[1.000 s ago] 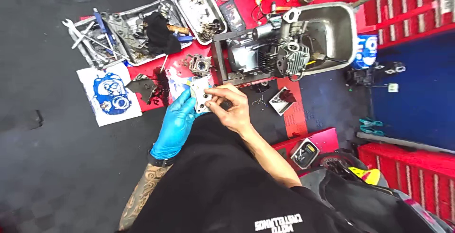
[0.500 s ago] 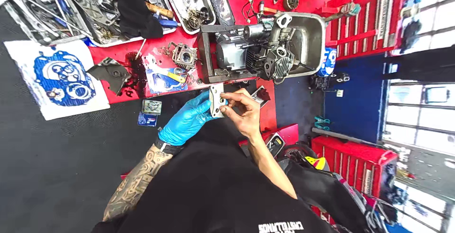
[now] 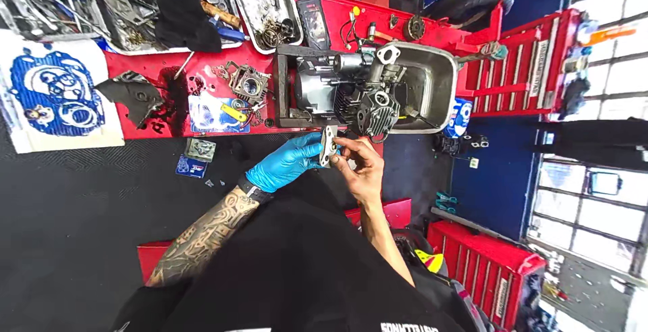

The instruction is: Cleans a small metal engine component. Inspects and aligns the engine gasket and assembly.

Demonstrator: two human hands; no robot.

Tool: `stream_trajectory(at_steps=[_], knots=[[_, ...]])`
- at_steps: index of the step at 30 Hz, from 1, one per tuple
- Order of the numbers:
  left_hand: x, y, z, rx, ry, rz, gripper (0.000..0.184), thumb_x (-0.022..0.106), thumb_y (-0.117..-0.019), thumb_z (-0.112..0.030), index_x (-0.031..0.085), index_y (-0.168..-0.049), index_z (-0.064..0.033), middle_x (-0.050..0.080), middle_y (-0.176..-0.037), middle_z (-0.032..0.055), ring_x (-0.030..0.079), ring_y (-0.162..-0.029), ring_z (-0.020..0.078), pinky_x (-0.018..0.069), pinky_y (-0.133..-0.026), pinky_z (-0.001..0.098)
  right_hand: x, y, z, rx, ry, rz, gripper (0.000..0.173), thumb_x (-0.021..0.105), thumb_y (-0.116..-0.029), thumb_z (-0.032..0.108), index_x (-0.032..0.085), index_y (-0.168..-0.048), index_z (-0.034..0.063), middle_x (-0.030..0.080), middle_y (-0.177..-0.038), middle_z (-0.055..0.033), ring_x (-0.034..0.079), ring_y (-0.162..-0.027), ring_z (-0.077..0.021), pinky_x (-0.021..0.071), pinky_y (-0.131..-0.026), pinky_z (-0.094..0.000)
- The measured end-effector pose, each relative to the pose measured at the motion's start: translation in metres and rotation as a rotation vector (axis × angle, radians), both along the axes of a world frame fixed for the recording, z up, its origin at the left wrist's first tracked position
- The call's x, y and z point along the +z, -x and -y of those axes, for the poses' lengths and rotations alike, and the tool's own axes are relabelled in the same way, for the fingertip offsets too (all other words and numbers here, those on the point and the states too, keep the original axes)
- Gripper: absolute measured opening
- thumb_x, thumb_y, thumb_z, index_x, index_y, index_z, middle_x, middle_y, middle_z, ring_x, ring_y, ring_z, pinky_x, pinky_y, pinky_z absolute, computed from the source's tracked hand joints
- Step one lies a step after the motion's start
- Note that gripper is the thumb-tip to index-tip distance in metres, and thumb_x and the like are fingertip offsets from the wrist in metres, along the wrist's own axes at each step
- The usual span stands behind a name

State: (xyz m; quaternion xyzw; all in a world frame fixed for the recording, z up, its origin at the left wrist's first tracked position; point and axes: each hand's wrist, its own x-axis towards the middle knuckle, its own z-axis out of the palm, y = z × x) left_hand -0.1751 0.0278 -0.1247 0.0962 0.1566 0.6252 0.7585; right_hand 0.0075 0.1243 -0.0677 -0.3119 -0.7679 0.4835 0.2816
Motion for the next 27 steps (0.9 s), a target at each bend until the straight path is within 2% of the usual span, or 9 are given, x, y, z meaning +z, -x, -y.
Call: stream_trajectory(at_steps=[3,6,9,13,17,21,27], knots=[[-0.008,-0.020,-0.029,0.101,0.047,-0.067,0.038,0.049,-0.1069,-0.011,0.048,-0.144,0.0001,0.061,-0.135,0.0196,0.064,-0.120,0.0307,0.0529,-0.105,0.0470,0.005,-0.026,-0.039,-0.030,-0.148,-0.011,0.027,0.075,-0.0917,0.015,0.075,-0.113,-0.0007,0.069,-0.092,-0.0076,0.063,-0.076,-0.0108,0.0576,-0.067,-0.0270],[-0.017,-0.041,-0.056,0.221,0.122,-0.194,0.042,0.051,-0.1056,-0.009,0.045,-0.146,-0.0003,0.060,-0.136,0.0198,0.064,-0.119,0.0316,0.0537,-0.104,0.0476,0.004,-0.058,-0.088,-0.175,-0.307,-0.002,0.024,0.070,-0.0946,0.018,0.075,-0.111,0.0016,0.068,-0.091,-0.0068,0.064,-0.077,-0.0128,0.0584,-0.068,-0.0307],[-0.018,-0.057,-0.078,0.304,0.166,-0.302,0.043,0.050,-0.1049,-0.006,0.046,-0.147,-0.0024,0.059,-0.139,0.0161,0.064,-0.120,0.0281,0.0537,-0.104,0.0445,-0.003,-0.082,-0.133,-0.245,-0.380,0.102,0.031,0.071,-0.0946,0.018,0.071,-0.122,0.0041,0.069,-0.103,-0.0081,0.067,-0.089,-0.0159,0.0594,-0.077,-0.0343],[-0.018,-0.069,-0.095,0.356,0.195,-0.451,0.045,0.053,-0.1038,-0.006,0.046,-0.148,-0.0023,0.061,-0.138,0.0144,0.064,-0.119,0.0250,0.0548,-0.102,0.0420,-0.012,-0.097,-0.166,-0.168,-0.300,0.225,0.046,0.074,-0.0940,0.025,0.063,-0.135,0.0061,0.068,-0.118,-0.0091,0.069,-0.101,-0.0159,0.0620,-0.083,-0.0337],[-0.013,-0.079,-0.102,0.379,0.259,-0.659,0.046,0.060,-0.1012,-0.007,0.052,-0.147,-0.0055,0.065,-0.132,0.0102,0.066,-0.114,0.0200,0.0566,-0.098,0.0390,-0.019,-0.099,-0.175,-0.048,-0.208,0.296,0.054,0.075,-0.0932,0.030,0.059,-0.141,0.0090,0.067,-0.125,-0.0095,0.070,-0.101,-0.0147,0.0629,-0.080,-0.0339],[-0.009,-0.088,-0.105,0.411,0.306,-0.746,0.048,0.063,-0.0996,-0.006,0.053,-0.147,-0.0063,0.066,-0.133,0.0095,0.066,-0.116,0.0202,0.0558,-0.100,0.0384,-0.026,-0.098,-0.176,0.023,-0.158,0.303,0.054,0.074,-0.0938,0.030,0.059,-0.141,0.0091,0.067,-0.128,-0.0092,0.071,-0.100,-0.0134,0.0637,-0.079,-0.0326],[0.001,-0.101,-0.110,0.466,0.392,-0.849,0.051,0.068,-0.0971,-0.006,0.054,-0.146,-0.0054,0.067,-0.131,0.0097,0.068,-0.114,0.0181,0.0580,-0.098,0.0356,-0.026,-0.096,-0.181,0.077,-0.124,0.322,0.055,0.073,-0.0947,0.032,0.058,-0.142,0.0063,0.069,-0.123,-0.0099,0.072,-0.093,-0.0118,0.0644,-0.077,-0.0300]])
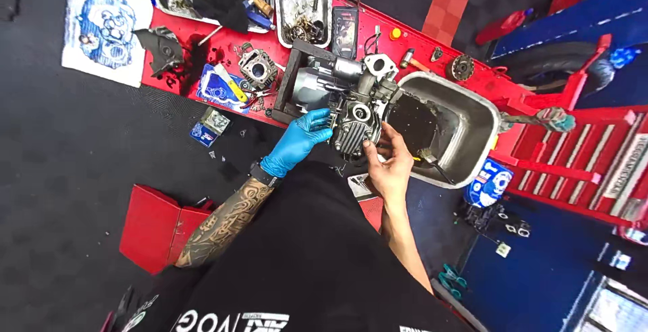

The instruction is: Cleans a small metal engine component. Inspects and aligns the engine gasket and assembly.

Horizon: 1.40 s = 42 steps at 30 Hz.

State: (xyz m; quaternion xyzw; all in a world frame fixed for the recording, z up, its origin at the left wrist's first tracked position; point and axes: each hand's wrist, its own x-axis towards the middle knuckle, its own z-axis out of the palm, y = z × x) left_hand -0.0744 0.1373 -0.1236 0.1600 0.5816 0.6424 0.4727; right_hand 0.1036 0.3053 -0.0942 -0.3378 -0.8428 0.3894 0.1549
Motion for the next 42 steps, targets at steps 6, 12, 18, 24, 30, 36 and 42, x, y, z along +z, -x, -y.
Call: stream_trajectory(at_steps=[6,12,18,24,30,36,42], knots=[[0.005,-0.005,-0.005,0.051,-0.020,0.035,0.049,0.069,-0.0952,-0.003,0.056,-0.142,-0.0007,0.067,-0.132,0.0115,0.070,-0.112,0.0170,0.0595,-0.096,0.0334,0.002,0.002,-0.005,0.055,0.008,0.008,0.054,0.072,-0.0956,0.028,0.057,-0.140,0.0015,0.072,-0.118,-0.0095,0.074,-0.094,-0.0113,0.0649,-0.078,-0.0292],[0.005,-0.002,-0.005,0.046,-0.019,0.019,0.051,0.074,-0.0904,-0.001,0.058,-0.139,0.0024,0.064,-0.135,0.0141,0.069,-0.113,0.0180,0.0600,-0.094,0.0332,0.004,0.003,-0.006,0.093,0.013,-0.001,0.054,0.073,-0.0954,0.024,0.056,-0.139,-0.0034,0.072,-0.115,-0.0115,0.074,-0.094,-0.0115,0.0642,-0.081,-0.0282],[0.003,0.002,-0.008,0.045,-0.021,0.082,0.052,0.076,-0.0884,0.000,0.058,-0.137,0.0025,0.068,-0.128,0.0165,0.071,-0.112,0.0185,0.0610,-0.094,0.0332,0.008,0.004,-0.007,0.104,0.060,-0.029,0.054,0.075,-0.0944,0.018,0.056,-0.140,-0.0044,0.074,-0.113,-0.0111,0.075,-0.095,-0.0135,0.0651,-0.085,-0.0306],[0.000,0.005,-0.009,0.018,0.007,0.049,0.055,0.081,-0.0853,-0.003,0.060,-0.136,0.0014,0.069,-0.126,0.0154,0.070,-0.112,0.0168,0.0593,-0.096,0.0316,0.009,0.004,-0.006,0.103,0.070,-0.037,0.054,0.075,-0.0941,0.015,0.056,-0.140,-0.0045,0.076,-0.112,-0.0110,0.076,-0.094,-0.0128,0.0650,-0.086,-0.0294],[0.001,0.008,-0.007,-0.006,-0.014,0.074,0.055,0.080,-0.0863,-0.002,0.059,-0.137,0.0022,0.069,-0.128,0.0149,0.070,-0.113,0.0160,0.0589,-0.097,0.0305,0.009,0.004,-0.007,0.097,0.070,-0.032,0.053,0.076,-0.0933,0.015,0.057,-0.139,-0.0044,0.076,-0.111,-0.0108,0.076,-0.093,-0.0128,0.0654,-0.085,-0.0293],[0.000,0.007,-0.005,-0.005,-0.041,0.037,0.047,0.075,-0.0923,-0.004,0.060,-0.137,0.0020,0.070,-0.127,0.0134,0.070,-0.112,0.0146,0.0588,-0.097,0.0298,0.011,0.006,-0.006,0.103,0.063,-0.015,0.054,0.076,-0.0932,0.016,0.056,-0.139,-0.0053,0.076,-0.109,-0.0103,0.076,-0.092,-0.0126,0.0658,-0.084,-0.0297],[-0.001,0.004,-0.005,0.016,-0.037,0.030,0.048,0.074,-0.0923,-0.005,0.060,-0.138,0.0011,0.069,-0.129,0.0129,0.070,-0.113,0.0161,0.0596,-0.098,0.0315,0.025,0.010,-0.008,0.084,-0.228,0.062,0.051,0.074,-0.0945,0.035,0.066,-0.128,-0.0025,0.076,-0.108,-0.0093,0.075,-0.094,-0.0099,0.0647,-0.083,-0.0291]])
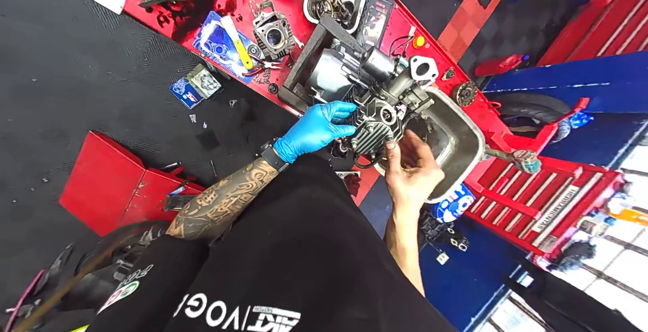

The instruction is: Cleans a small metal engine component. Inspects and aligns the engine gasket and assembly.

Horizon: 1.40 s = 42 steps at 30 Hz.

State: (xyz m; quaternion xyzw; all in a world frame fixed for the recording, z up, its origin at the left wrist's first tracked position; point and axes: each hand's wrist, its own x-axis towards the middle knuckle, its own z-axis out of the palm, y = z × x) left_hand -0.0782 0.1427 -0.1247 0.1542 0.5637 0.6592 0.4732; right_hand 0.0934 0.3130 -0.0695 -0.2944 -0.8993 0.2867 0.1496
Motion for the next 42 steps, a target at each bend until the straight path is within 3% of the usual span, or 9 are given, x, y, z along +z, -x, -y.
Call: stream_trajectory(at_steps=[2,6,13,15,17,20,23,33,42], knots=[[-0.001,-0.002,0.000,0.010,0.002,0.005,0.048,0.075,-0.0918,-0.005,0.061,-0.137,0.0003,0.069,-0.130,0.0115,0.070,-0.113,0.0161,0.0599,-0.097,0.0318,0.011,0.008,-0.004,0.040,-0.142,-0.067,0.048,0.074,-0.0938,0.033,0.068,-0.125,-0.0023,0.075,-0.109,-0.0121,0.074,-0.096,-0.0149,0.0644,-0.084,-0.0340],[-0.008,-0.006,0.002,0.024,-0.003,-0.046,0.046,0.078,-0.0915,-0.011,0.064,-0.135,-0.0058,0.070,-0.129,0.0052,0.072,-0.105,0.0124,0.0625,-0.090,0.0303,0.027,0.037,-0.002,0.186,-0.155,-0.035,0.033,0.076,-0.0927,0.026,0.073,-0.118,0.0048,0.075,-0.113,-0.0078,0.073,-0.102,-0.0149,0.0623,-0.090,-0.0374],[-0.014,-0.005,0.002,-0.005,0.032,-0.055,0.048,0.078,-0.0928,-0.019,0.063,-0.138,-0.0116,0.069,-0.131,0.0002,0.072,-0.104,0.0081,0.0622,-0.088,0.0265,0.008,0.050,0.019,0.161,-0.318,0.068,0.034,0.075,-0.0880,0.036,0.076,-0.110,0.0110,0.073,-0.107,-0.0050,0.065,-0.107,-0.0210,0.0521,-0.094,-0.0432],[-0.015,-0.004,0.002,-0.015,0.036,-0.071,0.049,0.078,-0.0933,-0.020,0.062,-0.139,-0.0119,0.069,-0.131,0.0003,0.072,-0.102,0.0074,0.0624,-0.087,0.0260,0.004,0.052,0.025,0.128,-0.376,0.100,0.038,0.075,-0.0857,0.041,0.075,-0.109,0.0111,0.071,-0.106,-0.0058,0.064,-0.108,-0.0235,0.0487,-0.099,-0.0479],[-0.018,-0.004,0.002,-0.012,0.036,-0.078,0.051,0.079,-0.0926,-0.022,0.062,-0.140,-0.0128,0.071,-0.129,-0.0005,0.073,-0.098,0.0067,0.0631,-0.083,0.0254,0.000,0.054,0.030,0.110,-0.407,0.093,0.036,0.075,-0.0838,0.038,0.073,-0.106,0.0099,0.069,-0.103,-0.0070,0.064,-0.110,-0.0261,0.0434,-0.108,-0.0545],[-0.021,-0.004,0.001,0.015,0.003,-0.039,0.051,0.080,-0.0906,-0.020,0.064,-0.138,-0.0120,0.072,-0.126,-0.0003,0.073,-0.099,0.0069,0.0630,-0.083,0.0251,-0.004,0.055,0.036,0.120,-0.416,0.019,0.018,0.075,-0.0832,0.027,0.069,-0.092,0.0118,0.068,-0.095,-0.0065,0.065,-0.108,-0.0276,0.0382,-0.113,-0.0616],[-0.024,-0.005,0.001,0.020,-0.023,-0.066,0.051,0.080,-0.0911,-0.021,0.064,-0.138,-0.0111,0.072,-0.126,-0.0001,0.072,-0.101,0.0060,0.0626,-0.085,0.0238,-0.007,0.055,0.041,0.128,-0.422,-0.008,0.006,0.075,-0.0840,0.018,0.074,-0.086,0.0125,0.066,-0.089,-0.0058,0.066,-0.104,-0.0265,0.0395,-0.113,-0.0629],[-0.026,-0.012,0.002,0.089,-0.037,-0.156,0.052,0.079,-0.0921,-0.022,0.063,-0.139,-0.0062,0.071,-0.126,0.0054,0.070,-0.110,0.0072,0.0598,-0.095,0.0245,-0.010,0.056,0.046,0.102,-0.435,0.018,0.008,0.073,-0.0860,0.018,0.076,-0.089,0.0107,0.064,-0.083,-0.0042,0.067,-0.096,-0.0254,0.0456,-0.108,-0.0622],[-0.026,-0.009,0.001,0.099,-0.048,-0.094,0.050,0.081,-0.0900,-0.020,0.065,-0.135,-0.0044,0.072,-0.123,0.0059,0.072,-0.106,0.0091,0.0624,-0.091,0.0258,-0.010,0.056,0.049,0.086,-0.441,0.016,0.007,0.074,-0.0858,0.017,0.075,-0.088,0.0100,0.063,-0.083,-0.0034,0.067,-0.096,-0.0246,0.0443,-0.109,-0.0643]])
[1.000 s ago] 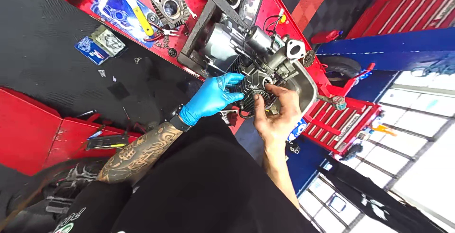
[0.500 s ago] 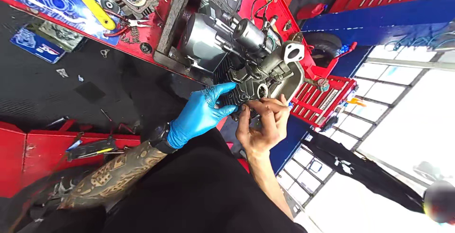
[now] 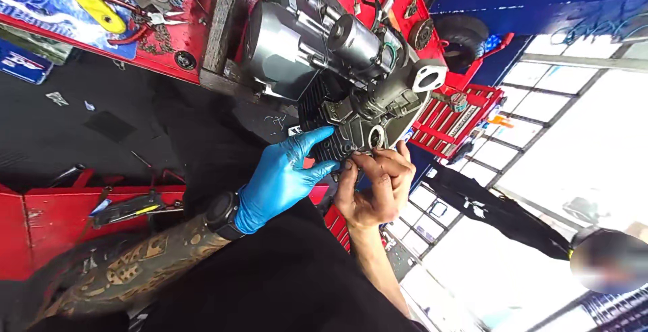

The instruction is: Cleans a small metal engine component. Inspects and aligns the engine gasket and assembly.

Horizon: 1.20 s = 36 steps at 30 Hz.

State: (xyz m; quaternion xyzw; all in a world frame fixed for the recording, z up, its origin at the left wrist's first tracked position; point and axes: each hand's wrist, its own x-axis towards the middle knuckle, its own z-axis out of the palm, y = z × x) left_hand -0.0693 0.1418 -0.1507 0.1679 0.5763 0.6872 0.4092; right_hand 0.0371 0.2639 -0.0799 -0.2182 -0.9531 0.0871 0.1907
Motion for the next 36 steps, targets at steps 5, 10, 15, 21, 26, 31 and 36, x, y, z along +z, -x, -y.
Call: stream_trajectory(at_steps=[5,10,15,21,26,31,36], knots=[[0.001,0.003,-0.001,-0.030,0.046,-0.010,0.049,0.081,-0.0899,-0.025,0.067,-0.133,-0.0071,0.073,-0.120,0.0038,0.072,-0.103,0.0072,0.0622,-0.089,0.0246,0.008,-0.014,-0.017,-0.011,0.107,-0.044,0.031,0.065,-0.0946,0.040,0.072,-0.107,0.0127,0.066,-0.099,-0.0027,0.065,-0.106,-0.0206,0.0417,-0.112,-0.0616],[0.006,0.012,-0.002,-0.112,0.105,0.003,0.053,0.083,-0.0886,-0.030,0.066,-0.135,-0.0097,0.073,-0.122,0.0011,0.071,-0.104,0.0050,0.0621,-0.091,0.0232,0.000,-0.031,-0.046,-0.256,0.620,-0.048,0.099,0.052,-0.0989,0.065,0.023,-0.156,-0.0107,0.043,-0.156,-0.0251,0.046,-0.144,-0.0304,0.0401,-0.120,-0.0448],[0.010,0.023,-0.004,-0.192,0.180,-0.055,0.049,0.082,-0.0872,-0.036,0.071,-0.128,-0.0115,0.073,-0.118,0.0011,0.071,-0.101,0.0035,0.0606,-0.088,0.0215,0.011,-0.032,-0.044,-0.305,0.901,0.133,0.103,0.083,-0.0836,0.045,0.033,-0.153,-0.0131,0.047,-0.152,-0.0279,0.054,-0.138,-0.0288,0.0502,-0.114,-0.0391],[0.011,0.030,-0.006,-0.223,0.177,-0.118,0.046,0.083,-0.0855,-0.034,0.072,-0.124,-0.0101,0.073,-0.112,-0.0006,0.070,-0.096,0.0021,0.0597,-0.086,0.0206,0.008,-0.031,-0.037,-0.297,0.823,0.159,0.089,0.078,-0.0888,0.044,0.042,-0.149,-0.0113,0.047,-0.153,-0.0277,0.050,-0.142,-0.0298,0.0506,-0.113,-0.0383],[0.011,0.040,-0.011,-0.320,0.190,-0.124,0.041,0.085,-0.0827,-0.033,0.072,-0.116,-0.0119,0.073,-0.104,-0.0047,0.069,-0.091,0.0005,0.0603,-0.082,0.0208,0.005,-0.031,-0.037,-0.300,0.841,0.128,0.090,0.080,-0.0868,0.046,0.044,-0.147,-0.0116,0.049,-0.151,-0.0273,0.048,-0.143,-0.0317,0.0502,-0.114,-0.0397],[0.011,0.044,-0.013,-0.302,0.184,-0.061,0.041,0.089,-0.0772,-0.029,0.074,-0.112,-0.0132,0.075,-0.097,-0.0067,0.071,-0.087,-0.0002,0.0619,-0.078,0.0207,0.004,-0.030,-0.038,-0.289,0.830,0.122,0.090,0.080,-0.0863,0.045,0.045,-0.147,-0.0121,0.049,-0.151,-0.0276,0.050,-0.142,-0.0319,0.0506,-0.114,-0.0405],[0.013,0.034,-0.011,-0.211,0.191,-0.106,0.041,0.086,-0.0797,-0.029,0.075,-0.115,-0.0108,0.077,-0.101,-0.0054,0.072,-0.091,-0.0004,0.0614,-0.082,0.0196,0.006,-0.029,-0.038,-0.301,0.821,0.141,0.088,0.081,-0.0847,0.046,0.048,-0.146,-0.0092,0.052,-0.150,-0.0239,0.051,-0.141,-0.0302,0.0515,-0.113,-0.0410]])
